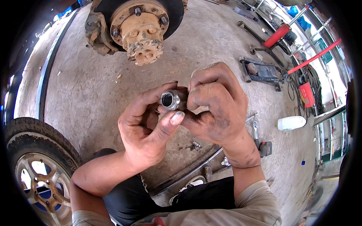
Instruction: The person sits on the floor sorting nuts and bolts from a pile into metal bowls. He then moves to a vehicle's wheel hub, removes a bolt, and uses a tool to clean the inside of a nut before placing it on a shelf.
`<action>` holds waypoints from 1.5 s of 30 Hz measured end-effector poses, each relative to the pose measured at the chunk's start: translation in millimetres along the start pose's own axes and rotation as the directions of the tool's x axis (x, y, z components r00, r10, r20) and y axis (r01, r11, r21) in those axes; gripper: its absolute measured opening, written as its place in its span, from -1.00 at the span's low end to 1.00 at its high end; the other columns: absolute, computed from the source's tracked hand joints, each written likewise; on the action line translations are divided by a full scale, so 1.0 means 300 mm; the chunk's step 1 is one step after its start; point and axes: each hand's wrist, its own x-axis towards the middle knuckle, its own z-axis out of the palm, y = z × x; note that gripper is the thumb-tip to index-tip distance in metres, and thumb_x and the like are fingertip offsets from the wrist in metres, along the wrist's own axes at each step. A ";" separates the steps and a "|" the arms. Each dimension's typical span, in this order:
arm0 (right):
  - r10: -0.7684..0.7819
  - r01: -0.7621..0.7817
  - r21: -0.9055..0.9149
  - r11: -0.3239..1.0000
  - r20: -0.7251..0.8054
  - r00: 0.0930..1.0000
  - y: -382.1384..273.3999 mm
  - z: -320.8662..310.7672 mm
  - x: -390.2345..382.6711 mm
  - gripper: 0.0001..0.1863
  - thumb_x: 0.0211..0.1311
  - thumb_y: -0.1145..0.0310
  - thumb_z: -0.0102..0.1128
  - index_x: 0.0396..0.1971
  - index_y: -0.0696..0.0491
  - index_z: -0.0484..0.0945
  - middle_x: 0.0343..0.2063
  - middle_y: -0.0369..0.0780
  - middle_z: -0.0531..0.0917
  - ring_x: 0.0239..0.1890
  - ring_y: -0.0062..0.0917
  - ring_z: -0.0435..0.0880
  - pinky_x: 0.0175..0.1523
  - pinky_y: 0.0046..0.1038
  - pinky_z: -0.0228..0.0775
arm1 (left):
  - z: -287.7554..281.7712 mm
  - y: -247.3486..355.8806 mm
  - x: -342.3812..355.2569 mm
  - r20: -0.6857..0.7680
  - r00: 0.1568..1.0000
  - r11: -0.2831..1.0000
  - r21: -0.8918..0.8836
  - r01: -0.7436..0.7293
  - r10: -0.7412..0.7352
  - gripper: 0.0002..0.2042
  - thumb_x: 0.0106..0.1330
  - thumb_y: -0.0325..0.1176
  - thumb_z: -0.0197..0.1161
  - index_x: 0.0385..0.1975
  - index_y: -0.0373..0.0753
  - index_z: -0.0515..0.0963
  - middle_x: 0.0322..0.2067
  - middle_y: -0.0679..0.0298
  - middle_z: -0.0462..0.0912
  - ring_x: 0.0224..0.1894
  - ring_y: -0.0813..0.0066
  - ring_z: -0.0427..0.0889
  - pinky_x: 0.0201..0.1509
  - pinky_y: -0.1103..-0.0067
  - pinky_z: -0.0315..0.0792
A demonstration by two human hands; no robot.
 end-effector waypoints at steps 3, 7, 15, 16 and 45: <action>0.068 -0.070 0.046 0.996 0.043 0.997 -0.027 -0.023 0.021 -0.66 -0.35 0.48 0.44 -0.51 -0.01 0.44 -0.43 -0.28 0.43 -0.43 -0.43 0.48 -0.41 -0.45 0.36 | 0.000 -0.002 -0.004 -0.031 0.999 0.999 -0.036 0.034 -0.036 -0.58 0.18 -0.49 0.31 0.03 -0.47 0.40 -0.17 0.13 0.59 -0.19 0.60 0.53 -0.05 0.63 0.41; 0.000 0.000 0.059 0.998 -0.009 1.000 0.013 0.006 -0.010 -0.66 -0.35 0.49 0.43 -0.51 -0.01 0.44 -0.44 -0.28 0.43 -0.42 -0.43 0.50 -0.41 -0.45 0.37 | 0.016 -0.001 0.002 -0.043 0.998 0.997 -0.069 0.043 -0.046 -0.59 0.18 -0.49 0.31 0.01 -0.47 0.42 -0.23 0.18 0.60 -0.26 0.65 0.53 -0.11 0.66 0.42; 0.172 -0.206 0.136 0.969 0.228 0.958 -0.009 -0.090 0.032 -0.67 -0.25 0.53 0.34 -0.35 0.05 0.56 -0.38 -0.22 0.57 -0.43 -0.49 0.57 -0.39 -0.47 0.37 | -0.006 -0.014 0.006 -0.065 0.998 1.000 -0.027 0.004 -0.005 -0.59 0.14 -0.59 0.30 0.00 -0.46 0.38 -0.07 0.10 0.48 -0.08 0.51 0.50 0.04 0.59 0.39; 0.204 -0.254 0.182 0.950 0.255 0.945 -0.005 -0.107 0.032 -0.67 -0.23 0.53 0.33 -0.33 0.06 0.57 -0.38 -0.22 0.59 -0.44 -0.51 0.57 -0.39 -0.49 0.37 | -0.012 -0.018 0.006 -0.063 0.998 1.000 -0.012 -0.008 0.007 -0.59 0.12 -0.61 0.31 -0.01 -0.46 0.38 -0.04 0.08 0.45 -0.06 0.48 0.49 0.06 0.58 0.38; 0.154 -0.178 0.187 0.966 0.137 0.979 -0.011 -0.106 0.018 -0.72 -0.17 0.42 0.45 -0.34 0.05 0.67 -0.53 -0.26 0.61 -0.49 -0.50 0.59 -0.44 -0.51 0.40 | -0.030 -0.027 0.002 -0.006 0.992 0.983 0.136 -0.123 0.125 -0.62 0.02 -0.60 0.40 -0.13 -0.44 0.46 -0.09 0.15 0.39 -0.11 0.54 0.47 -0.01 0.60 0.41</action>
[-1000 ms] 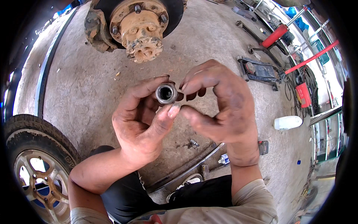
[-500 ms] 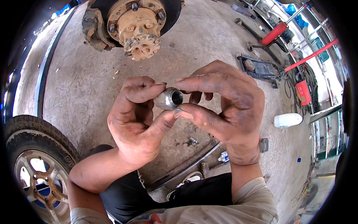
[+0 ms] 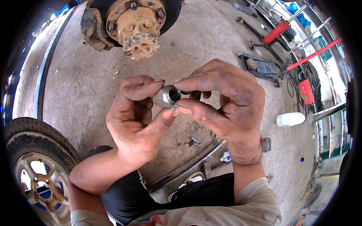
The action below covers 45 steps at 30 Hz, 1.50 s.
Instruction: The person sits on the floor sorting nuts and bolts from a pile into metal bowls. He then moves to a vehicle's wheel hub, removes a bolt, and uses a tool to clean the inside of a nut before placing it on a shelf.
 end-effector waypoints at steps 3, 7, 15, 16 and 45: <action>0.066 -0.065 0.093 0.994 -0.008 0.998 0.009 0.015 -0.011 -0.72 -0.17 0.41 0.46 -0.35 0.05 0.67 -0.53 -0.27 0.62 -0.49 -0.51 0.59 -0.44 -0.52 0.39 | 0.003 0.003 0.003 0.014 1.000 1.000 -0.020 0.024 -0.024 -0.60 0.05 -0.56 0.39 -0.10 -0.45 0.45 -0.12 0.17 0.43 -0.16 0.60 0.48 -0.09 0.68 0.43; -0.014 0.065 0.310 0.948 -0.164 0.986 0.061 0.079 -0.018 -0.72 -0.17 0.39 0.46 -0.36 0.06 0.67 -0.52 -0.27 0.64 -0.49 -0.52 0.59 -0.44 -0.54 0.40 | -0.010 -0.005 -0.009 0.056 0.994 0.995 -0.027 0.099 -0.098 -0.58 0.10 -0.49 0.38 -0.04 -0.47 0.45 -0.15 0.14 0.49 -0.24 0.63 0.50 -0.21 0.74 0.45; 0.081 -0.078 0.179 0.981 -0.012 0.997 0.000 0.021 0.009 -0.74 -0.18 0.41 0.42 -0.37 0.07 0.67 -0.52 -0.27 0.66 -0.48 -0.51 0.60 -0.40 -0.52 0.42 | -0.009 0.010 0.001 0.122 0.991 0.997 -0.040 0.064 -0.059 -0.62 0.21 -0.49 0.27 0.00 -0.51 0.42 -0.09 0.01 0.51 -0.10 0.39 0.59 -0.14 0.61 0.53; 0.067 -0.064 0.164 0.984 -0.010 0.998 -0.002 0.017 0.012 -0.74 -0.18 0.42 0.42 -0.37 0.08 0.67 -0.52 -0.26 0.66 -0.48 -0.50 0.60 -0.40 -0.52 0.42 | -0.010 0.012 -0.001 0.122 0.990 0.995 -0.055 0.078 -0.071 -0.62 0.22 -0.49 0.25 0.00 -0.52 0.41 -0.09 0.00 0.51 -0.08 0.35 0.59 -0.13 0.60 0.54; 0.173 -0.154 0.124 0.980 -0.159 0.972 0.067 -0.021 0.017 -0.81 -0.03 0.37 0.28 -0.43 0.14 0.53 -0.54 -0.14 0.60 -0.46 -0.34 0.63 -0.36 -0.38 0.44 | 0.041 0.029 -0.047 0.052 0.896 0.892 -0.091 0.443 -0.440 -0.61 0.43 -0.18 -0.04 0.10 -0.35 0.33 -0.05 0.15 0.49 -0.15 0.41 0.52 -0.03 0.51 0.42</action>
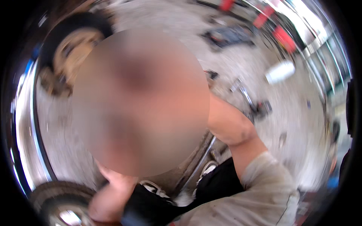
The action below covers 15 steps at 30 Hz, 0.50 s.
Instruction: The person sits on the floor sorting nuts and bolts from a pile into metal bowls. He then moves to a vehicle's wheel hub, removes a bolt, and uses a tool to clean the inside of a nut before placing it on a shelf.
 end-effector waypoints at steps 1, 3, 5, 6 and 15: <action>0.037 -0.043 -0.033 0.999 -0.153 0.988 0.079 0.003 -0.008 -0.79 -0.04 0.38 0.26 -0.40 0.15 0.52 -0.53 -0.09 0.60 -0.45 -0.28 0.63 -0.35 -0.34 0.44 | 0.016 -0.028 0.005 -0.006 0.990 0.990 -0.006 0.141 -0.142 -0.60 0.42 -0.17 -0.01 0.09 -0.34 0.35 -0.09 0.19 0.50 -0.21 0.45 0.50 -0.08 0.56 0.42; 0.191 -0.199 0.006 0.980 -0.304 0.933 0.217 0.023 0.018 -0.79 -0.08 0.39 0.19 -0.40 0.16 0.54 -0.53 -0.01 0.60 -0.44 -0.13 0.63 -0.31 -0.25 0.46 | 0.000 -0.054 0.003 -0.066 0.938 0.939 0.035 0.342 -0.339 -0.61 0.39 -0.17 0.04 0.06 -0.33 0.37 -0.16 0.22 0.51 -0.27 0.48 0.50 -0.16 0.62 0.44; 0.260 -0.276 -0.015 0.961 -0.291 0.921 0.398 0.078 0.022 -0.86 -0.09 0.40 0.13 -0.50 0.10 0.60 -0.54 -0.03 0.59 -0.45 -0.16 0.60 -0.31 -0.29 0.45 | -0.014 -0.100 0.000 -0.155 0.879 0.882 0.068 0.466 -0.452 -0.62 0.36 -0.18 0.09 0.03 -0.33 0.39 -0.22 0.21 0.51 -0.28 0.46 0.52 -0.20 0.62 0.48; 0.326 -0.345 -0.011 0.938 -0.298 0.897 0.434 0.058 -0.002 -0.86 -0.10 0.39 0.13 -0.56 0.10 0.63 -0.52 -0.02 0.62 -0.41 -0.13 0.61 -0.28 -0.26 0.47 | 0.005 -0.131 -0.003 -0.128 0.867 0.862 0.111 0.494 -0.481 -0.61 0.36 -0.18 0.09 0.03 -0.34 0.39 -0.23 0.20 0.51 -0.30 0.46 0.54 -0.23 0.63 0.48; 0.608 -0.593 0.146 0.792 -0.282 0.742 0.523 0.198 -0.136 -0.83 -0.15 0.37 0.14 -0.65 0.19 0.57 -0.61 0.05 0.59 -0.47 -0.07 0.61 -0.37 -0.11 0.40 | -0.064 -0.345 0.033 0.076 0.589 0.490 0.645 0.586 -0.805 -0.64 0.35 -0.21 0.10 -0.03 -0.39 0.42 -0.23 0.15 0.55 -0.35 0.33 0.61 -0.22 0.49 0.51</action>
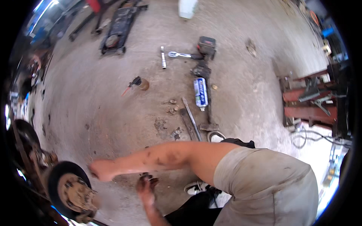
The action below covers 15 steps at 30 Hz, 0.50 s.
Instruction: The person sits on the floor sorting nuts and bolts from a pile into metal bowls. He then moves to a vehicle's wheel hub, removes a bolt, and uses a tool to clean the inside of a nut before placing it on a shelf.
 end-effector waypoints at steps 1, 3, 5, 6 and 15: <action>0.134 -0.131 -0.036 0.991 0.094 0.987 0.014 -0.054 -0.063 -0.81 -0.08 0.39 0.10 -0.59 0.24 0.55 -0.57 0.10 0.57 -0.43 -0.01 0.59 -0.33 -0.10 0.40 | 0.060 -0.015 0.008 0.009 0.990 0.989 0.038 0.140 -0.140 -0.65 0.35 -0.20 0.11 -0.07 -0.38 0.45 -0.26 0.13 0.58 -0.37 0.31 0.63 -0.19 0.47 0.52; 0.347 -0.353 0.031 0.935 0.116 0.931 0.031 -0.090 -0.222 -0.79 -0.05 0.42 0.06 -0.49 0.28 0.54 -0.46 0.13 0.59 -0.39 0.00 0.58 -0.30 -0.11 0.39 | 0.034 -0.215 0.018 0.159 0.928 0.902 0.338 0.270 -0.337 -0.72 0.33 -0.24 0.14 -0.23 -0.38 0.54 -0.36 0.15 0.63 -0.36 0.35 0.63 -0.17 0.46 0.50; 0.339 -0.311 -0.142 0.940 0.272 0.901 0.140 -0.089 -0.440 -0.80 -0.08 0.41 0.07 -0.49 0.25 0.54 -0.49 0.08 0.58 -0.39 -0.06 0.58 -0.29 -0.13 0.38 | 0.100 -0.267 -0.115 0.077 0.877 0.769 0.520 0.372 -0.475 -0.72 0.26 -0.28 0.18 -0.29 -0.44 0.57 -0.39 0.14 0.68 -0.38 0.41 0.62 -0.14 0.47 0.47; 0.243 -0.170 -0.257 0.951 0.285 0.927 0.212 -0.130 -0.613 -0.84 -0.07 0.46 0.04 -0.55 0.20 0.59 -0.50 0.05 0.59 -0.42 -0.15 0.57 -0.30 -0.20 0.41 | 0.114 -0.369 -0.162 0.254 0.901 0.713 0.696 0.082 -0.352 -0.75 0.24 -0.33 0.21 -0.27 -0.44 0.57 -0.37 0.10 0.67 -0.35 0.39 0.63 -0.19 0.46 0.50; 0.962 -0.862 -0.506 -0.042 -0.252 0.101 -0.155 -1.115 -1.716 -0.74 -0.02 0.33 0.18 -0.29 0.02 0.67 -0.25 -0.12 0.68 -0.17 -0.25 0.67 -0.16 -0.26 0.52 | 0.566 -0.093 -0.672 0.246 0.819 0.855 0.181 0.486 -0.518 -0.80 0.22 -0.49 0.26 -0.24 -0.48 0.50 -0.38 0.08 0.61 -0.40 0.35 0.65 -0.32 0.43 0.63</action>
